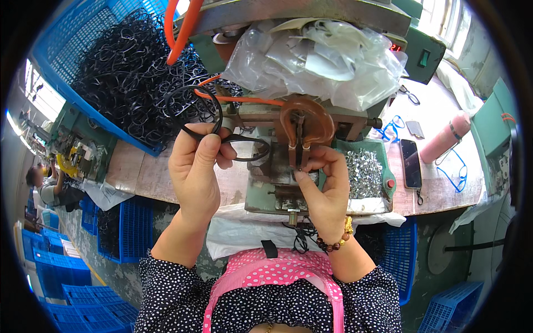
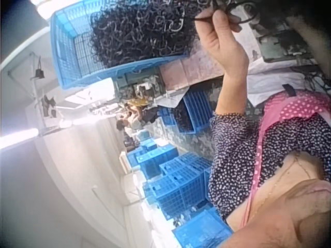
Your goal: The person repeatedly picks up black eyeglass frames and small metal components, places them into a press machine, and operates the press to attach the components. Finished frames are set aside on the work surface.
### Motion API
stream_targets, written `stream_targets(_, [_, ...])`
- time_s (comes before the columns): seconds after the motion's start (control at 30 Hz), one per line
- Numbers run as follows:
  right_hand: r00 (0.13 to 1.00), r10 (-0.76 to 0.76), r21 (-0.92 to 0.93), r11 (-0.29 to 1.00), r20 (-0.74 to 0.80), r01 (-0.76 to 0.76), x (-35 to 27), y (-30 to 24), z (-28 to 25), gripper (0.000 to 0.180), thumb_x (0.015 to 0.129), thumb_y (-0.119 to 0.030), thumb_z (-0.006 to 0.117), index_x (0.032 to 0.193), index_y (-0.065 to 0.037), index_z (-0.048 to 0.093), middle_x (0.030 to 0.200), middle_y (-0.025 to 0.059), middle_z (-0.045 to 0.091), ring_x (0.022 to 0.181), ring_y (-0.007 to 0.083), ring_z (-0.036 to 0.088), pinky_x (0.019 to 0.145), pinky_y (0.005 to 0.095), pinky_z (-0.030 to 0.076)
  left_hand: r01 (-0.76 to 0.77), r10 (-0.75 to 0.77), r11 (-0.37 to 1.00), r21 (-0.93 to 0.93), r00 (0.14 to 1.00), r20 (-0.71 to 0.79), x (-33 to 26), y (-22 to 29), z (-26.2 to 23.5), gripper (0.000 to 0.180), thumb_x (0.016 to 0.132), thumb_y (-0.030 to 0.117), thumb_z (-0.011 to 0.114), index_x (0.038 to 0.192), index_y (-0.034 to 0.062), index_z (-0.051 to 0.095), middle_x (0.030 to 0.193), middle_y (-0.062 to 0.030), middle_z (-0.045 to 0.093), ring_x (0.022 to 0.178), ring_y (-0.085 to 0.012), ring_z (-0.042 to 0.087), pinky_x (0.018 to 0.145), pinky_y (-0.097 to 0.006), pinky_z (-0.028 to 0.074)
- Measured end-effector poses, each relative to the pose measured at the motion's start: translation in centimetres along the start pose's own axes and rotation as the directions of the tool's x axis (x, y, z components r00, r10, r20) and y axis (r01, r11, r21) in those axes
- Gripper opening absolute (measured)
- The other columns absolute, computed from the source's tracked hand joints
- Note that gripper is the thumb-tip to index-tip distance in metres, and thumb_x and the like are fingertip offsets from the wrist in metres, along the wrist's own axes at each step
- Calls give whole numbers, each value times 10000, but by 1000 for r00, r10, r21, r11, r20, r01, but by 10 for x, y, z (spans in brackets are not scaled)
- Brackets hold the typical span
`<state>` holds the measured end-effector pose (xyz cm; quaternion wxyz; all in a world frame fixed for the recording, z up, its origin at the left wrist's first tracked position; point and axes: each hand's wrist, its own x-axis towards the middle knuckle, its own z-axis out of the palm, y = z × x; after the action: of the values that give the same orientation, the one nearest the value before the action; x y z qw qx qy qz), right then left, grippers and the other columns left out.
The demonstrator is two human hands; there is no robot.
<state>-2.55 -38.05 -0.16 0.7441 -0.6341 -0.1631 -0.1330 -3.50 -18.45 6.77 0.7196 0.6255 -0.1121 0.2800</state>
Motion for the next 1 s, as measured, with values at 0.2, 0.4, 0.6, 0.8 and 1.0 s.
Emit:
stream_targets(0.2, [997,79,147,986,-4,-78,8,2,3,508,867,97,640,1323,19,431,1040,67,616,987,129,578,916,273,462,-2,3,998,63,1000,-17,-15,0,3,153,1029,90,544,1125,-22,584,945,-65,680,765,-101,607,673,-245,482])
stream_targets(0.4, [997,68,63,996,23,-69,4,3,-3,505,868,90,654,1319,30,433,1033,77,632,985,132,591,922,271,461,-91,77,991,96,987,142,-21,-2,11,158,1039,87,505,1122,-29,570,1022,-101,673,814,-118,626,699,-255,498])
stream_targets(0.6, [995,100,166,981,3,-99,4,2,3,528,860,94,663,1331,34,432,1027,75,642,988,133,603,942,274,457,-57,61,997,-60,996,69,-7,-3,8,184,1046,131,536,1124,-30,584,1018,-103,684,798,-124,640,673,-253,496])
stream_targets(0.8, [998,48,86,995,45,-52,6,2,-13,485,876,76,661,1317,38,465,1026,81,670,1022,141,614,964,280,455,-86,3,973,215,933,360,-37,1,17,143,1000,31,534,1107,-38,600,935,-106,676,771,-125,616,693,-255,498])
stream_targets(1.0, [993,28,71,997,-116,-20,3,0,-42,360,906,104,610,1255,42,545,1029,82,681,991,121,628,922,255,477,-214,4,902,375,872,489,-28,-14,32,148,946,24,623,1084,-28,633,872,-107,679,749,-186,654,680,-296,514])
